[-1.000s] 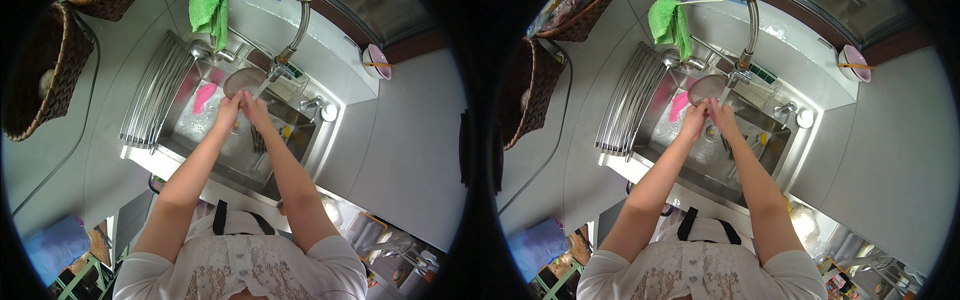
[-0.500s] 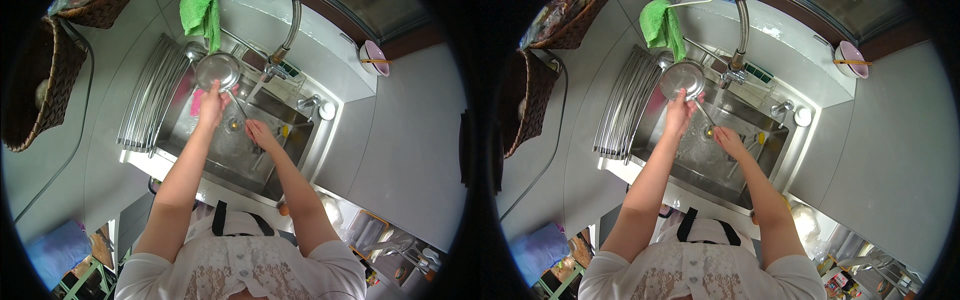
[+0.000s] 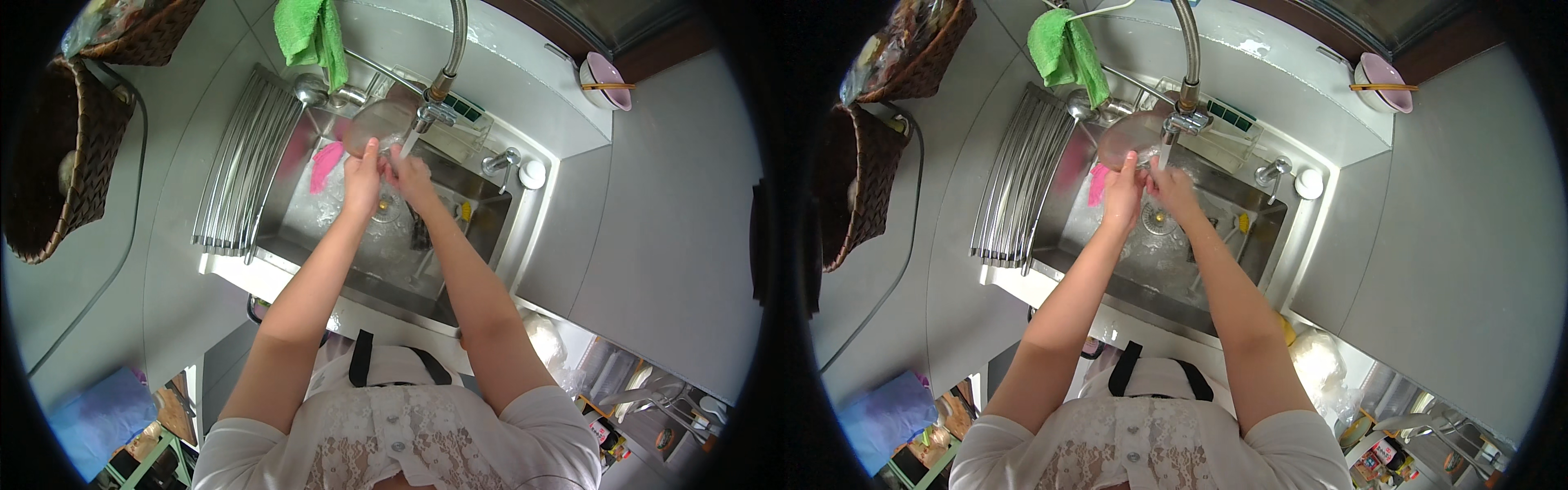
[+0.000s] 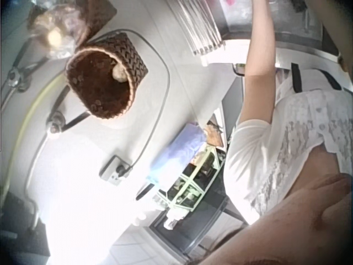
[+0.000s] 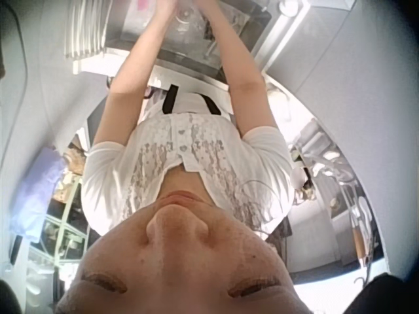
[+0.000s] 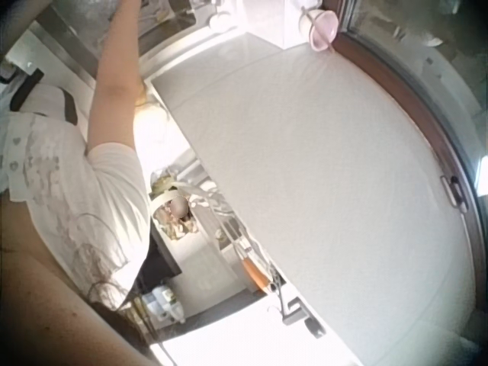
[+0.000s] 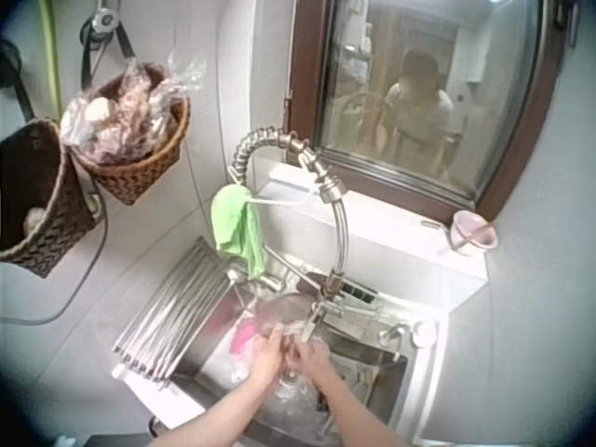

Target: The person cleans the components of a sink drain and a metal ladle by hand in a sink, then hangs the ladle on a rack.

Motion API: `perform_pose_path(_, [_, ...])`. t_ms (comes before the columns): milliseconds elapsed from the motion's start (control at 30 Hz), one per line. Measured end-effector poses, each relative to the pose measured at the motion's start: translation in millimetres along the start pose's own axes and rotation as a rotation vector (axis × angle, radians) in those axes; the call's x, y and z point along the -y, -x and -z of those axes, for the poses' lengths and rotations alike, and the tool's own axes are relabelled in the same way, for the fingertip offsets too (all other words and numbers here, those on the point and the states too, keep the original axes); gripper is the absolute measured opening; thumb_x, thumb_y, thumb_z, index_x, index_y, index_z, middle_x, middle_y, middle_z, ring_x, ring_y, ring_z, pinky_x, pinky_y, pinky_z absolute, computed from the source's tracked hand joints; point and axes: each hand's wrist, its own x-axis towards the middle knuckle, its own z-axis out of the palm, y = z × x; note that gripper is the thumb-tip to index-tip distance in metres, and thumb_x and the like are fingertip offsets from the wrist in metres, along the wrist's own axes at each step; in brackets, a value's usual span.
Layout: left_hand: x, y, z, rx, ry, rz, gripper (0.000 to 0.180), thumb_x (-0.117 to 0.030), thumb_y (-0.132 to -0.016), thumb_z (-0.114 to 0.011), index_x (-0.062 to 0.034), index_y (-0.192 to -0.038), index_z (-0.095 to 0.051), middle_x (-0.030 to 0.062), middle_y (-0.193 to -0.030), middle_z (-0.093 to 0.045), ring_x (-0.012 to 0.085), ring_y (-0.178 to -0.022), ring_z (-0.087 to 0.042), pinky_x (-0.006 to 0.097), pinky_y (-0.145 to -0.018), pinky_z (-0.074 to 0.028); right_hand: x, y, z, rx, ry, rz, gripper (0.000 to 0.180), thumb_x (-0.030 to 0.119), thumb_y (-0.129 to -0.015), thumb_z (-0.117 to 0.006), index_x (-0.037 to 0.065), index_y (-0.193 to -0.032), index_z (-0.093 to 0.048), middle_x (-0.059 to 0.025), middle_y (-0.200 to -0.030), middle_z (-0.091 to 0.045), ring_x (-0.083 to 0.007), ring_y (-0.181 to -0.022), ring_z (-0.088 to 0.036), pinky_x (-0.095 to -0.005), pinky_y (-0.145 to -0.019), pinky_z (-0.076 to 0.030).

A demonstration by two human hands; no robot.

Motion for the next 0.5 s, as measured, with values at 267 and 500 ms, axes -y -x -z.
perform_pose_path(267, [-38,-6,14,-0.104,0.263,-0.114,0.032,-0.016,-0.094,-0.038,0.0117,-0.110,-0.039,0.0238,-0.097,-0.057,0.0303,-0.087,-0.062,0.036,-0.075,-0.053,-37,13,6,0.144,0.387,0.133,0.041,0.035,-0.091,-0.043,0.001,-0.070,-0.054,-0.0081,-0.060,-0.053,-0.0193,-0.056,-0.050,-0.0323,-0.056,-0.040])
perform_pose_path(500, [-38,-33,35,-0.204,0.399,-0.115,0.034,-0.016,-0.095,-0.036,0.0138,-0.112,-0.034,0.0308,-0.109,-0.049,0.0354,-0.100,-0.056,0.042,-0.083,-0.051,-53,31,54,0.094,0.669,0.227,0.036,0.033,-0.091,-0.043,0.001,-0.079,-0.054,-0.0194,-0.071,-0.056,-0.0392,-0.067,-0.052,-0.0406,-0.060,-0.041])
